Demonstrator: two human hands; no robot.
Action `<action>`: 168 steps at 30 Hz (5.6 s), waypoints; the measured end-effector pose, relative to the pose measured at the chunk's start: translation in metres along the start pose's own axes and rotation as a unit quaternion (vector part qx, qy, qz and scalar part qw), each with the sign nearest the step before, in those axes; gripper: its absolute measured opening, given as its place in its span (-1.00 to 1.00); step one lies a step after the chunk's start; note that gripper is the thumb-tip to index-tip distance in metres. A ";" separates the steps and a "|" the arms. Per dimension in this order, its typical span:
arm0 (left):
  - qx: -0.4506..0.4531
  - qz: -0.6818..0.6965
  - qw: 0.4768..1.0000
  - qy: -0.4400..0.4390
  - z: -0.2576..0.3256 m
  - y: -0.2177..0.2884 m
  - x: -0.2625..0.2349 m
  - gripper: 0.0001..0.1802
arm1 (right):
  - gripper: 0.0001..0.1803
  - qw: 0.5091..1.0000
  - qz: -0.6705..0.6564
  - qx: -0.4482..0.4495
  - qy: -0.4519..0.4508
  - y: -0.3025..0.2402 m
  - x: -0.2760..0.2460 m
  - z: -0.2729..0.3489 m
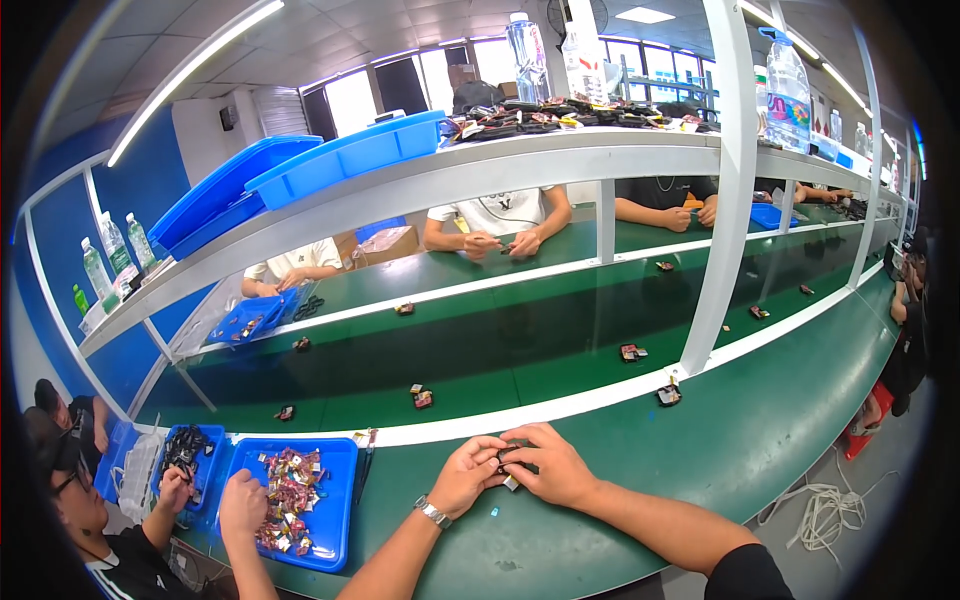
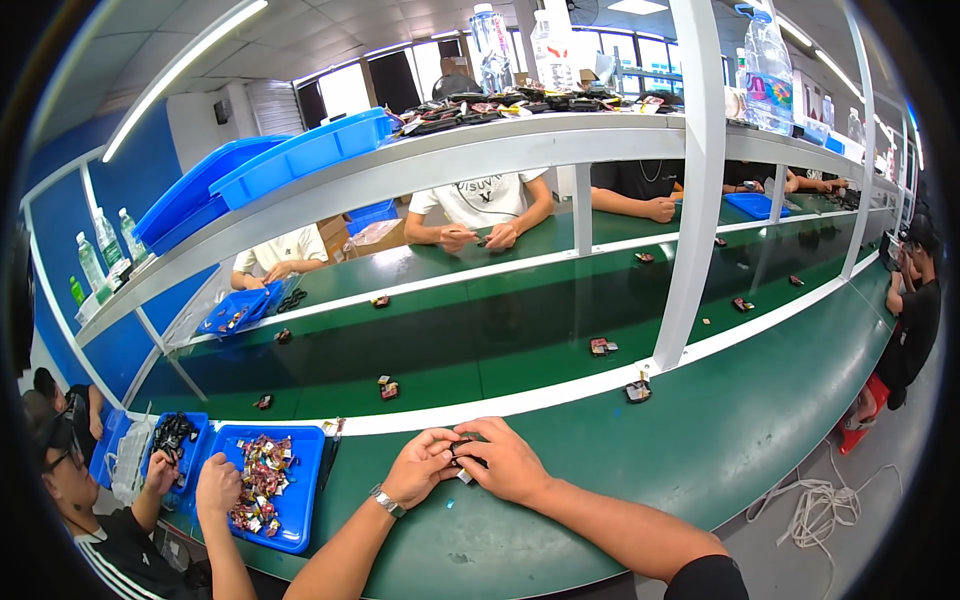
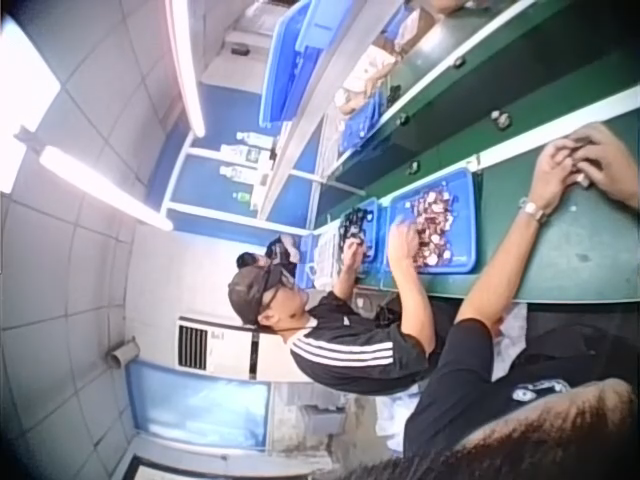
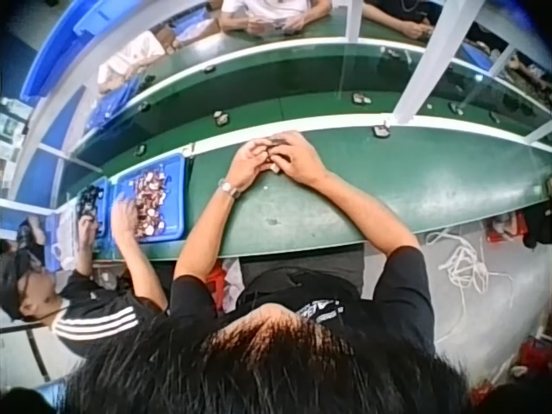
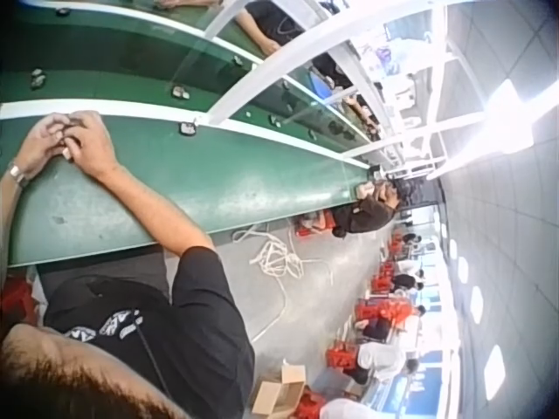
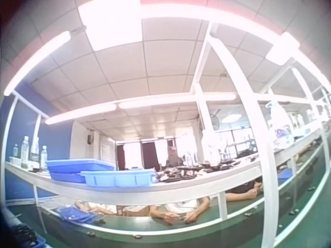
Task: The person is seen assembling small electronic components on a production line.
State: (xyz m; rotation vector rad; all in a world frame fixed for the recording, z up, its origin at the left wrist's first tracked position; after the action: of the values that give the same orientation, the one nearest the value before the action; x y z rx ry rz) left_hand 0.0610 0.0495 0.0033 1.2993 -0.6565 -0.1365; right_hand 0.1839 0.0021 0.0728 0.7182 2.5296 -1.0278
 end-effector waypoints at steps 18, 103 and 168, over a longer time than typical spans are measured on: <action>0.028 -0.011 0.999 0.018 0.000 0.004 0.001 -0.74 | -0.84 0.997 -0.009 0.069 0.031 0.003 0.001 0.002; 0.051 0.006 0.997 0.064 -0.001 0.011 -0.002 -0.71 | -0.88 0.995 0.004 0.014 0.095 -0.008 -0.007 -0.008; 0.135 -0.021 0.986 0.100 -0.003 0.018 -0.006 -0.67 | -0.75 0.926 0.042 0.297 0.230 0.164 -0.070 -0.047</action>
State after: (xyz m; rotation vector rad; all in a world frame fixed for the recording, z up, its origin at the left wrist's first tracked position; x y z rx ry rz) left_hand 0.0530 0.0596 0.0175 1.5646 -0.4857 0.0509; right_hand 0.3289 0.1136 0.0465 1.3569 2.5078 -1.8057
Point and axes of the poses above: each hand's wrist, its own z-axis away from the middle knuckle, its own x-axis out of the palm, y = z × x, the point moved 8 cm from there along -z, towards the middle knuckle, and after that the axes turned 9 degrees about y, right-handed, at the moved point
